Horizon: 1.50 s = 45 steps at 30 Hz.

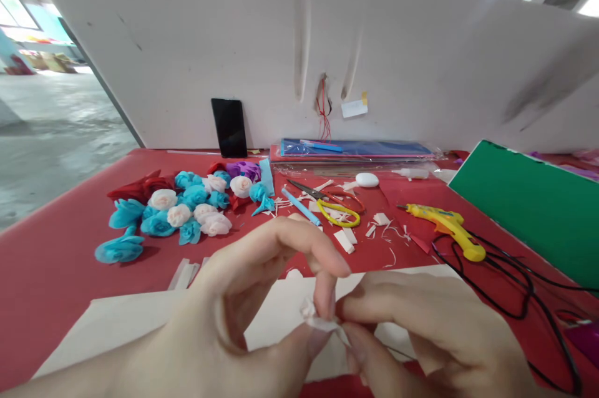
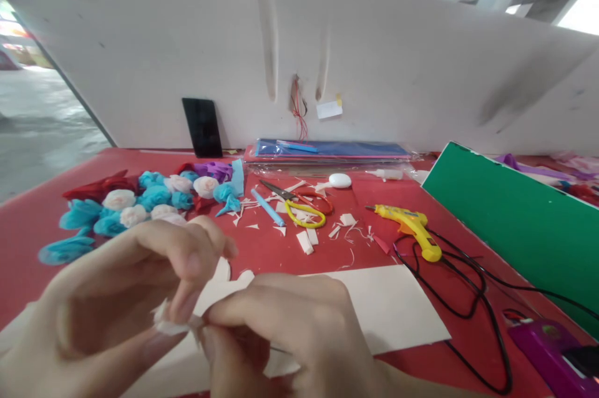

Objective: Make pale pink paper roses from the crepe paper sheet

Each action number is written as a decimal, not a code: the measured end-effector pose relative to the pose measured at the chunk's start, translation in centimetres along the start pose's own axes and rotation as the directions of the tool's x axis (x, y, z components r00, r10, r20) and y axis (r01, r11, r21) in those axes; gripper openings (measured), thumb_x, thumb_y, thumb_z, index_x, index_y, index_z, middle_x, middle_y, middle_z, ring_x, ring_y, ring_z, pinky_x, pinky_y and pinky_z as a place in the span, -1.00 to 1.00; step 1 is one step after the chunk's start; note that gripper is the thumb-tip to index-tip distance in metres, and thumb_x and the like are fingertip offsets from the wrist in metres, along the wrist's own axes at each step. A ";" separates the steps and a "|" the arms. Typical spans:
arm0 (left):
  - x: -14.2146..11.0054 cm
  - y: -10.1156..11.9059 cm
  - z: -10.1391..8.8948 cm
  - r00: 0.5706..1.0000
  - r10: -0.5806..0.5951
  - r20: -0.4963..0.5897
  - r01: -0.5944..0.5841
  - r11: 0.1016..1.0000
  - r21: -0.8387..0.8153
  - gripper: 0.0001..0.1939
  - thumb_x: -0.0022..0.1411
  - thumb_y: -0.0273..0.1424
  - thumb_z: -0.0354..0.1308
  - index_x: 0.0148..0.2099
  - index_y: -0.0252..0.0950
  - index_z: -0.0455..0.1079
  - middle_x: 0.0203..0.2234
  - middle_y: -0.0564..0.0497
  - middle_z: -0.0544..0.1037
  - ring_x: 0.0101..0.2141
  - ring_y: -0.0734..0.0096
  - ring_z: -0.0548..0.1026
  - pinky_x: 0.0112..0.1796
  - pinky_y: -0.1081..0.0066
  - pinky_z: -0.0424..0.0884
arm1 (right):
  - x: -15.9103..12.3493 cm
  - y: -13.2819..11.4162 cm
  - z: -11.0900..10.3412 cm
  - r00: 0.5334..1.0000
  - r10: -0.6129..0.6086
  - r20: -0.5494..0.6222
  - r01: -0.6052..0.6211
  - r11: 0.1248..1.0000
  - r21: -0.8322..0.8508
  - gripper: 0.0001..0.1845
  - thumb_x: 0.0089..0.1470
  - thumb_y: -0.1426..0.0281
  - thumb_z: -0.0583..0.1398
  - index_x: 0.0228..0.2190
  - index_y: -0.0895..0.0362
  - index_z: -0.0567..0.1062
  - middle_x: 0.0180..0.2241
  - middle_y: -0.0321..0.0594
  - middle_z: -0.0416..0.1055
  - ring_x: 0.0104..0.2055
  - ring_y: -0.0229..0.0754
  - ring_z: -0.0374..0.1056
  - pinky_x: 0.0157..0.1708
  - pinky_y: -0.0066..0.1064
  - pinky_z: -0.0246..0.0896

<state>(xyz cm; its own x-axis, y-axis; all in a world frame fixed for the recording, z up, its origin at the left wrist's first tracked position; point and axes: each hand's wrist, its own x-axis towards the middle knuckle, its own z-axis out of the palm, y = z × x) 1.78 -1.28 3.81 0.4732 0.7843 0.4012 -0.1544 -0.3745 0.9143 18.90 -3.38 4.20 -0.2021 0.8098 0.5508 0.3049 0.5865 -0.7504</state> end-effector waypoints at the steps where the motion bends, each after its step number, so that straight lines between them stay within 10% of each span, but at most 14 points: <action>1: 0.1 0.0 0.0 1.000 0.003 -0.009 -0.003 1.000 0.011 -0.71 0.16 -0.66 0.13 -0.22 -0.11 0.37 -0.39 0.18 0.41 -0.35 0.58 0.42 -0.32 0.68 0.46 | 0.0 0.0 -0.1 1.000 -0.014 -0.003 0.014 0.999 -0.038 -0.81 -0.08 0.62 0.28 -0.49 0.08 0.58 -0.59 -0.39 0.53 -0.62 -0.43 0.37 -0.52 -0.73 0.31; 16: 0.4 -0.4 -0.1 0.982 0.081 -0.173 -0.045 0.978 0.206 -0.69 0.08 -0.58 0.17 -0.16 -0.09 0.39 -0.39 0.18 0.48 -0.43 0.57 0.44 -0.39 0.65 0.43 | 0.6 -0.1 -1.5 0.952 -0.154 0.263 0.228 0.933 -0.280 -0.78 0.26 0.40 0.12 -0.35 0.13 0.56 -0.53 -0.22 0.55 -0.53 -0.30 0.44 -0.46 -0.55 0.34; 26: 0.5 -0.4 0.2 0.982 0.069 -0.175 -0.051 0.993 0.108 -0.77 0.14 -0.58 0.19 -0.21 -0.15 0.39 -0.43 0.18 0.45 -0.37 0.57 0.45 -0.34 0.67 0.45 | 0.2 1.8 -0.8 0.961 -0.236 0.144 0.255 0.957 -0.135 -0.91 0.11 0.38 0.28 -0.27 0.02 0.52 -0.55 -0.29 0.53 -0.55 -0.25 0.42 -0.53 -0.50 0.34; 32: 0.5 -0.6 0.2 0.980 0.124 -0.154 -0.104 0.985 0.136 -0.78 0.16 -0.55 0.21 -0.19 -0.14 0.38 -0.45 0.19 0.45 -0.41 0.58 0.44 -0.38 0.68 0.44 | 0.2 1.0 -0.4 0.987 0.109 0.119 -0.123 0.985 0.121 -0.90 0.08 0.40 0.28 -0.38 -0.06 0.60 -0.52 -0.30 0.53 -0.55 -0.24 0.38 -0.49 -0.43 0.35; 41: 0.4 -0.6 -0.1 0.987 0.106 -0.122 -0.090 0.988 0.126 -0.81 0.22 -0.46 0.22 -0.15 -0.08 0.36 -0.35 0.20 0.48 -0.30 0.51 0.53 -0.21 0.60 0.51 | 1.0 0.9 -1.4 0.709 0.443 0.549 -0.689 0.603 0.402 -0.87 0.05 0.25 0.30 -0.39 0.04 0.59 -0.56 -0.36 0.39 -0.59 -0.42 0.27 -0.57 -0.58 0.20; 45: 0.3 -0.6 0.0 0.995 0.051 -0.088 -0.049 0.998 0.032 -0.80 0.26 -0.44 0.19 -0.10 -0.05 0.35 -0.37 0.21 0.45 -0.27 0.51 0.51 -0.15 0.55 0.51 | 0.9 0.8 -1.2 0.681 0.479 0.554 -0.724 0.551 0.414 -0.83 0.01 0.23 0.33 -0.41 0.08 0.59 -0.58 -0.36 0.37 -0.61 -0.45 0.27 -0.57 -0.62 0.20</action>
<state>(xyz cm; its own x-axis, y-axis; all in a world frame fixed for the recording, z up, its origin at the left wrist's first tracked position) 1.97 -0.79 3.36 0.3868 0.8044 0.4510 -0.1494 -0.4279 0.8914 20.09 -2.21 4.51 -0.5075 0.8412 -0.1866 -0.0709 -0.2566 -0.9639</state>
